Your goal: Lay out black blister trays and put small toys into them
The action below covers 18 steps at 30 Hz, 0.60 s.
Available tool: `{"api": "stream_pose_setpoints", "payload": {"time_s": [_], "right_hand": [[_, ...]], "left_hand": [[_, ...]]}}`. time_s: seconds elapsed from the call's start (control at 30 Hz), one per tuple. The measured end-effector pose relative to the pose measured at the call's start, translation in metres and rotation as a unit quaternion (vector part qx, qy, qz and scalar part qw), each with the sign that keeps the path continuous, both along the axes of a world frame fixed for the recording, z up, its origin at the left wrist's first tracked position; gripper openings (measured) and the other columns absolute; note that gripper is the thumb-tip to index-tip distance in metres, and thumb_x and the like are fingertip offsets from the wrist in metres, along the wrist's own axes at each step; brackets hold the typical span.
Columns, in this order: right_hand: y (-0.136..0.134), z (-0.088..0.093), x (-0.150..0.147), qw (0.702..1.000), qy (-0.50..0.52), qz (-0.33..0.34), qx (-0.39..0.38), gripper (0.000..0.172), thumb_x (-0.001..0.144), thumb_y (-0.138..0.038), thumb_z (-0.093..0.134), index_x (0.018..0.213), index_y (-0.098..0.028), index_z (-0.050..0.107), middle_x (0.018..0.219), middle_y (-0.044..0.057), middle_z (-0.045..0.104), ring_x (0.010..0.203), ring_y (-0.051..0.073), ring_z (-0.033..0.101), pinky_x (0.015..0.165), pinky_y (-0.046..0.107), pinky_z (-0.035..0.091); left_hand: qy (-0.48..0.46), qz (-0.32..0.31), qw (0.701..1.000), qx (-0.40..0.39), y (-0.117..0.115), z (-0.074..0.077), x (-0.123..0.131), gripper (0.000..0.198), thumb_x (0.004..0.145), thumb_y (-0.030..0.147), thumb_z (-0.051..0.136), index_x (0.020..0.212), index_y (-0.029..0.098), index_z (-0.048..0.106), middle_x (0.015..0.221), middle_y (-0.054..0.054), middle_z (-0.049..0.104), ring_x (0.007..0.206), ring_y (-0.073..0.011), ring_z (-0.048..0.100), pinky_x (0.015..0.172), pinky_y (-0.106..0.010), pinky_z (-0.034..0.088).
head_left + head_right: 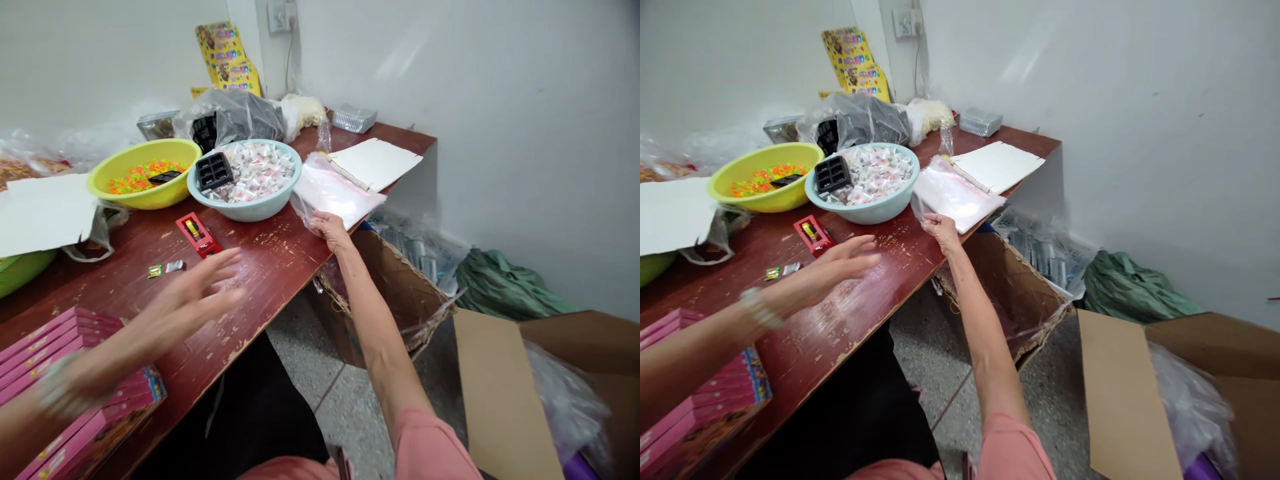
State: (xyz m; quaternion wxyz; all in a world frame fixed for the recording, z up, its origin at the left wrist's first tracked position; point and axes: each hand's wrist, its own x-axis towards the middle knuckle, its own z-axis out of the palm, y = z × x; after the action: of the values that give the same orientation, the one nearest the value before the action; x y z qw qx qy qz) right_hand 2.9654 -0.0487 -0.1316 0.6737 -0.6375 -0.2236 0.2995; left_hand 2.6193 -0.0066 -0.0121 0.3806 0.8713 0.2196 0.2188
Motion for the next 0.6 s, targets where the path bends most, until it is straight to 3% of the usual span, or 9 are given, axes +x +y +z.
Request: {"api": "stream_pose_setpoints", "payload": {"time_s": [0.03,0.07,0.13,0.23,0.3,0.37,0.47,0.6], "right_hand": [[0.0,0.001,-0.002,1.0,-0.014,0.009,0.008,0.042,0.062,-0.02,0.079,0.102,-0.014,0.072,0.081,0.003,0.073,0.073,0.016,0.069,0.075,0.031,0.061],[0.0,0.002,-0.005,0.999,-0.031,0.017,0.016,0.037,0.062,-0.02,0.078,0.098,-0.015,0.073,0.08,0.001,0.073,0.074,0.016,0.069,0.078,0.031,0.061],[0.0,0.002,-0.012,0.997,-0.073,0.028,0.03,0.031,0.064,-0.021,0.077,0.094,-0.018,0.073,0.08,0.0,0.074,0.076,0.015,0.07,0.084,0.032,0.06],[-0.003,-0.004,-0.022,0.988,-0.145,0.048,0.034,0.021,0.068,-0.023,0.074,0.088,-0.02,0.072,0.085,-0.001,0.076,0.081,0.017,0.071,0.087,0.034,0.06],[-0.011,-0.008,-0.025,0.978,-0.195,0.067,0.024,0.015,0.072,-0.024,0.07,0.086,-0.022,0.072,0.088,0.0,0.077,0.084,0.018,0.072,0.087,0.034,0.06],[-0.022,-0.009,-0.022,0.966,-0.244,0.09,-0.001,0.013,0.073,-0.024,0.069,0.085,-0.022,0.074,0.089,0.0,0.078,0.086,0.019,0.073,0.087,0.035,0.06],[-0.038,-0.003,-0.007,0.943,-0.312,0.096,-0.059,0.02,0.078,-0.022,0.065,0.094,-0.023,0.077,0.095,0.001,0.08,0.091,0.022,0.074,0.091,0.037,0.06],[-0.038,0.006,0.026,0.899,-0.4,0.011,-0.176,0.044,0.086,-0.017,0.054,0.127,-0.016,0.071,0.133,0.013,0.073,0.127,0.032,0.063,0.115,0.051,0.046]], "left_hand": [[0.026,-0.011,0.999,-0.039,0.003,-0.005,0.024,0.056,0.095,0.055,0.069,0.148,0.039,0.059,0.14,-0.014,0.067,0.121,-0.0352,0.068,0.096,-0.054,0.058],[0.049,0.018,0.984,-0.168,0.006,-0.011,0.053,0.062,0.09,0.058,0.074,0.146,0.032,0.061,0.142,-0.018,0.065,0.121,-0.0377,0.068,0.094,-0.054,0.059],[0.047,0.109,0.924,-0.363,0.012,-0.026,0.118,0.075,0.082,0.055,0.082,0.145,0.024,0.058,0.143,-0.022,0.063,0.119,-0.0381,0.067,0.091,-0.051,0.058],[0.025,0.155,0.831,-0.534,0.019,-0.047,0.203,0.047,0.085,0.054,0.078,0.114,0.018,0.069,0.102,-0.015,0.074,0.085,-0.0273,0.071,0.08,-0.044,0.058],[0.017,0.16,0.806,-0.569,0.022,-0.058,0.237,0.036,0.09,0.051,0.074,0.096,0.017,0.068,0.076,-0.008,0.069,0.065,-0.0208,0.065,0.074,-0.042,0.058],[0.017,0.182,0.805,-0.564,0.023,-0.068,0.252,0.026,0.089,0.04,0.077,0.091,0.016,0.066,0.063,-0.003,0.063,0.055,-0.0177,0.06,0.07,-0.04,0.057],[0.024,0.213,0.802,-0.557,0.025,-0.081,0.254,0.019,0.084,0.021,0.079,0.095,0.014,0.066,0.062,-0.002,0.063,0.052,-0.0166,0.06,0.065,-0.036,0.055],[0.028,0.224,0.793,-0.565,0.027,-0.092,0.241,0.02,0.092,0.022,0.071,0.108,0.012,0.065,0.074,-0.002,0.068,0.055,-0.0142,0.065,0.061,-0.028,0.056]]}}
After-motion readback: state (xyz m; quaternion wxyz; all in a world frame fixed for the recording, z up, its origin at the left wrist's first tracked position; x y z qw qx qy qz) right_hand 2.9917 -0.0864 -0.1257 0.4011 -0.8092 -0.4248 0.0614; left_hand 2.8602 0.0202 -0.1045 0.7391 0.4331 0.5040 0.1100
